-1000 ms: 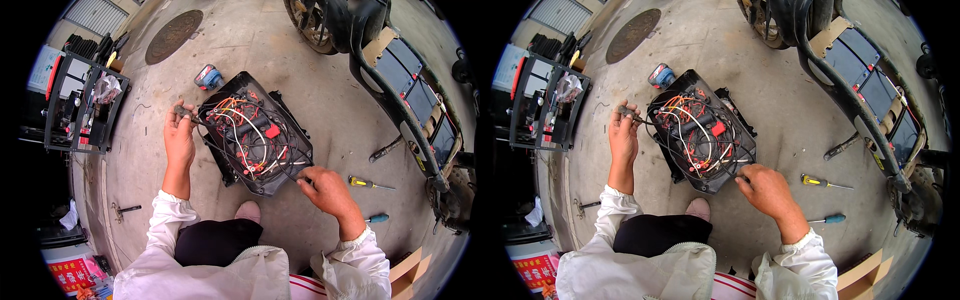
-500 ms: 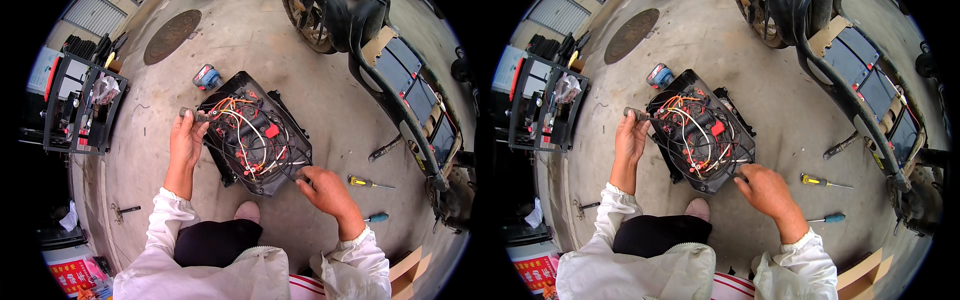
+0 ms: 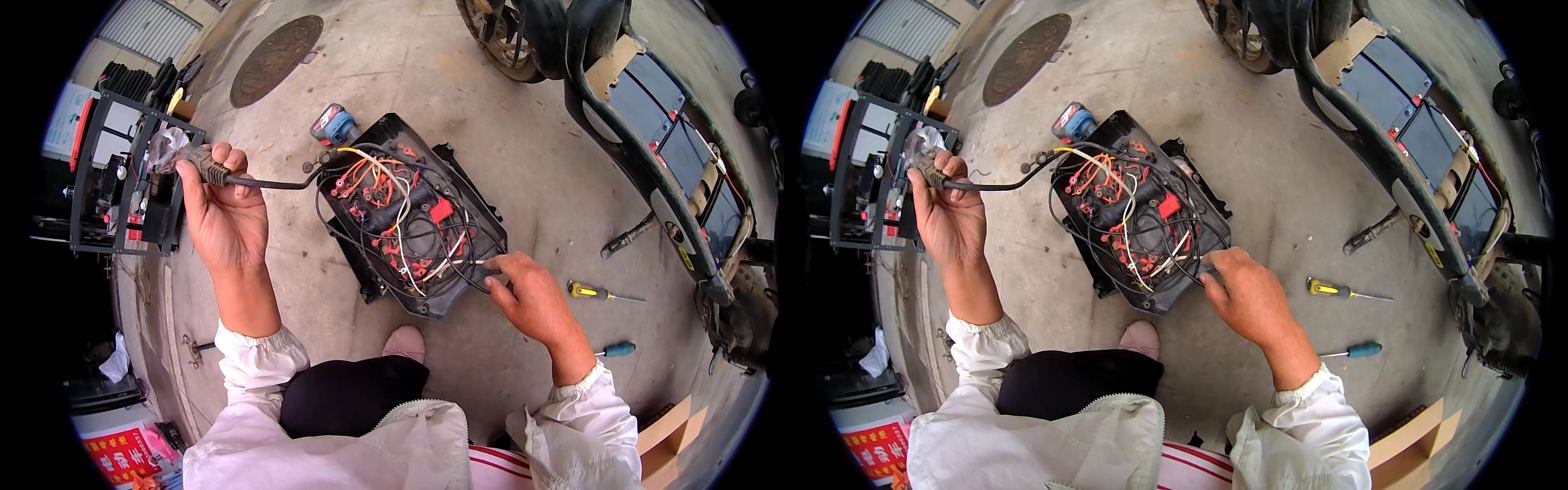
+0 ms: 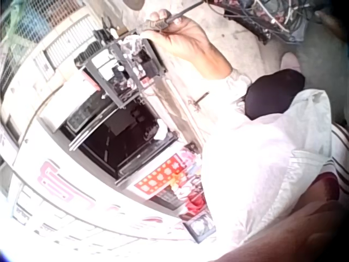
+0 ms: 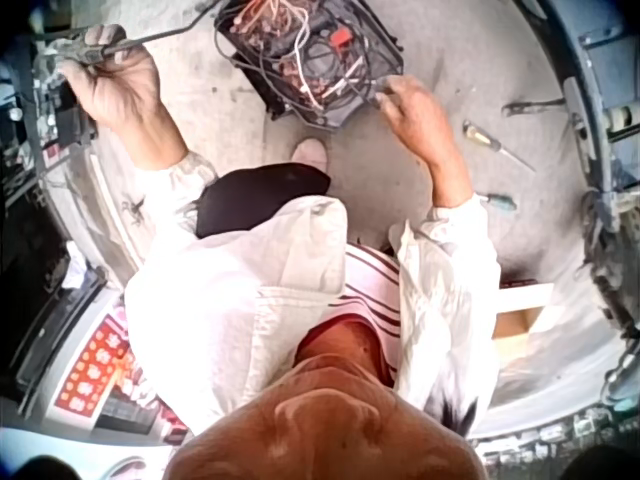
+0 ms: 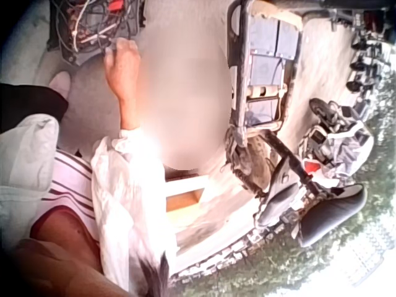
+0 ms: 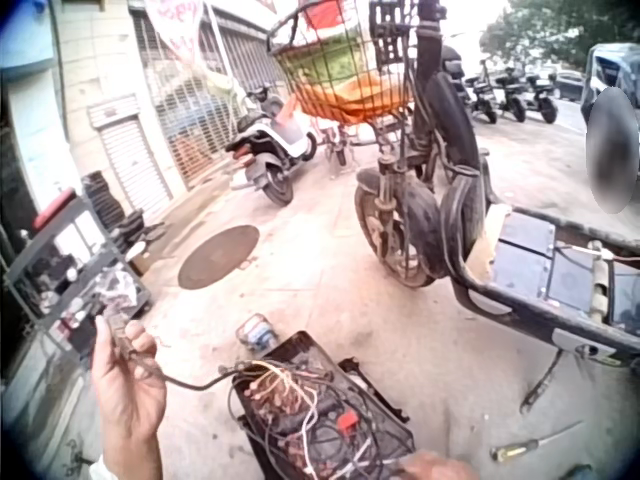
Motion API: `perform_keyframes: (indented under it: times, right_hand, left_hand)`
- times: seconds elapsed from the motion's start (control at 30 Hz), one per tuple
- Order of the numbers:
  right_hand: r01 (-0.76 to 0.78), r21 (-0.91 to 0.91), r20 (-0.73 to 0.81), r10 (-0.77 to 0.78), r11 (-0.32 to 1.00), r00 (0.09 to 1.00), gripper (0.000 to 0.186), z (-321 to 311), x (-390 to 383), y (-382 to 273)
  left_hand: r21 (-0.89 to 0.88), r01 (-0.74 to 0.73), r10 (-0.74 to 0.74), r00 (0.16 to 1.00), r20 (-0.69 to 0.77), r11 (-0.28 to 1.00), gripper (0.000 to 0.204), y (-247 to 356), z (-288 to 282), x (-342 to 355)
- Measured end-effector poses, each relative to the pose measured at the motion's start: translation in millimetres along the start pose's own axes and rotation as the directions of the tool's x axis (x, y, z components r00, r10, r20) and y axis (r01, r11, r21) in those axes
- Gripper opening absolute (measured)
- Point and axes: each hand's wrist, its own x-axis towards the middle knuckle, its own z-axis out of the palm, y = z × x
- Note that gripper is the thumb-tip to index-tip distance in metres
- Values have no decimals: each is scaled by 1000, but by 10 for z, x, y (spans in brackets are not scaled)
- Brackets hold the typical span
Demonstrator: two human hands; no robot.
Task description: The person works on an electric scooter's battery compartment, using a screwdriver to adjust connections and a multimeter to test the battery terminals. They then retrieve a battery pack, strip wires with scissors, and prepare connections.
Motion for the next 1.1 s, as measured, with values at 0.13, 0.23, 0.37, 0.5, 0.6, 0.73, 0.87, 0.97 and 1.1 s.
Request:
perform_keyframes:
  times: [0.13, 0.23, 0.37, 0.5, 0.6, 0.73, 0.87, 0.97, 1.1]
  right_hand:
    - [-3, -2, -16, 3, 1000, 1000, 24, 17, 3, 17]
    - [52, 6, -115, -51, 999, 992, 27, 97, 52, 57]
    - [79, 127, -255, -45, 989, 966, 34, 280, 171, 59]
    - [37, 316, -243, 43, 948, 969, 35, 462, 284, 72]
    - [-20, 306, -144, 67, 952, 987, 27, 530, 342, 141]
    - [-118, 687, -34, 194, 717, 980, 18, 414, 368, 70]
    - [79, 704, -220, 112, 706, 969, 20, -12, 298, -184]
    - [156, 625, -308, 58, 765, 950, 23, -233, 259, -307]
    - [184, 600, -265, -24, 778, 964, 20, -351, 112, -412]
  left_hand:
    - [-114, -6, 15, 996, 83, 993, 37, 149, 138, -50]
    - [-226, 37, -8, 991, 131, 973, 35, 261, 253, -83]
    - [-320, 75, -21, 985, 170, 944, 32, 383, 360, -145]
    - [-400, 108, -35, 982, 186, 910, 17, 475, 473, -183]
    - [-425, 135, -50, 977, 206, 895, 11, 527, 458, -201]
    - [-306, 80, -27, 984, 174, 949, 16, 498, 292, -192]
    - [-11, -32, 32, 999, -29, 999, 34, 390, -184, -111]
    - [266, 65, 25, 946, -323, 962, 40, 154, -253, -85]
    - [499, 213, 38, 894, -446, 840, 46, -166, -352, -109]
